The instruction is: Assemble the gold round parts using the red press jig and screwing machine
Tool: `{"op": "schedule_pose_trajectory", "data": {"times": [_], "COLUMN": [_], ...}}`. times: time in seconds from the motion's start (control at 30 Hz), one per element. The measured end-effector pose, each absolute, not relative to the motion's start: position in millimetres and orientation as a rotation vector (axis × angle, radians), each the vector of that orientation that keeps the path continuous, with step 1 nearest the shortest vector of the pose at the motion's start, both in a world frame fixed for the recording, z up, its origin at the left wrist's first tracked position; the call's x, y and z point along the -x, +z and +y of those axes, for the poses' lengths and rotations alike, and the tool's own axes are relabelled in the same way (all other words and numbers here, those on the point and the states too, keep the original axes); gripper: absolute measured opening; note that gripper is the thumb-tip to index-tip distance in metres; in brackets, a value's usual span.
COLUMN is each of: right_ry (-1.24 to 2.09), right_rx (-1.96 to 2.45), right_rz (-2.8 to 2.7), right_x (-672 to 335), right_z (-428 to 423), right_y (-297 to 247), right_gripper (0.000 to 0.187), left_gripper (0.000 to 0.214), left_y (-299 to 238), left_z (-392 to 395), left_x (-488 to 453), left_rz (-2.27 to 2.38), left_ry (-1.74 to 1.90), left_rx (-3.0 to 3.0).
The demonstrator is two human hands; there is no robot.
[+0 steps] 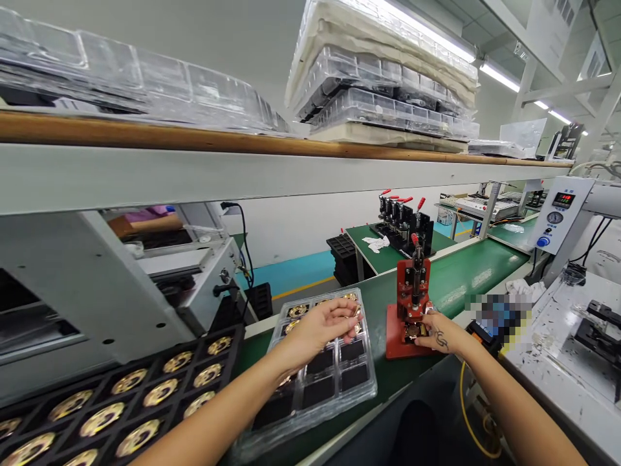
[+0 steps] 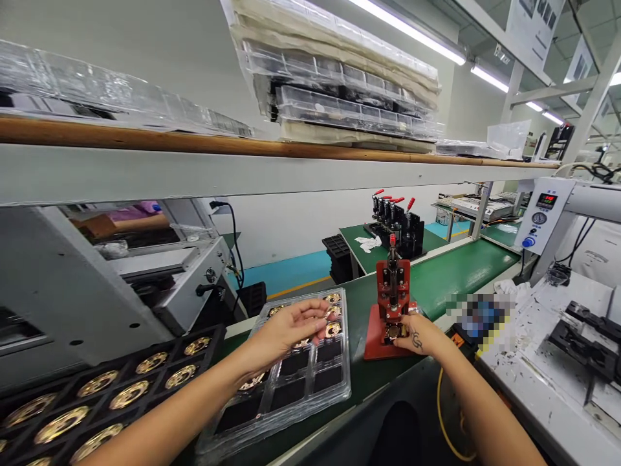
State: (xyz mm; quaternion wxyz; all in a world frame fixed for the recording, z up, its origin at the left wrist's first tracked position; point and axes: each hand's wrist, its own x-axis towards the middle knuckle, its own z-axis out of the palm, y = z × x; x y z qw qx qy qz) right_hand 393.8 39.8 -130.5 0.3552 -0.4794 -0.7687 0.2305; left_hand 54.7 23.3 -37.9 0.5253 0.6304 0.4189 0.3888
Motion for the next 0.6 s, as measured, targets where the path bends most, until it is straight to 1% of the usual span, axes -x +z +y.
{"op": "schedule_pose_trajectory", "data": {"times": [0.03, 0.1, 0.13, 0.2, 0.3, 0.37, 0.4, 0.47, 0.6], "right_ry": [0.582, 0.519, 0.477, 0.425, 0.470, 0.488, 0.474, 0.400, 0.074], "right_rx": [1.247, 1.275, 1.282, 1.255, 1.150, 1.071, 1.035, 0.967, 0.766], "right_rz": [-1.948, -1.824, -1.754, -1.661, -1.653, -1.654, -1.645, -1.630, -1.718], "right_x": [-400.7, -413.4, -417.1, -414.8, -388.1, -364.8, -355.1, -343.7, -349.9], "right_z": [40.6, 49.2, 56.7, 75.1, 91.6, 82.4, 71.2, 41.6, -4.0], "right_y": [-120.7, -91.7, -72.7, -29.1, 33.8, 59.6, 64.7, 58.0, 4.4], "right_gripper": [0.021, 0.042, 0.050, 0.054, 0.064, 0.069, 0.068, 0.059, 0.043], "left_gripper": [0.056, 0.055, 0.054, 0.050, 0.042, 0.037, 0.035, 0.033, 0.033], "left_y": [-34.1, -25.1, -20.2, -10.6, -1.1, 0.8, 0.7, -0.5, -1.4], "left_z": [17.7, 6.9, 2.3, -4.8, -11.9, -16.6, -19.1, -24.5, -33.1], "left_x": [-48.8, -40.6, -39.5, -44.8, -64.7, -75.7, -78.4, -77.9, -70.4], "left_rz": [0.995, 1.003, 1.005, 0.996, 0.956, 0.934, 0.933, 0.953, 1.044], "left_ry": [0.963, 0.994, 0.999, 1.002, 0.972, 0.944, 0.935, 0.944, 0.949], "left_rx": [-1.459, -1.452, -1.475, -1.549, -1.677, -1.736, -1.761, -1.818, -1.963]}}
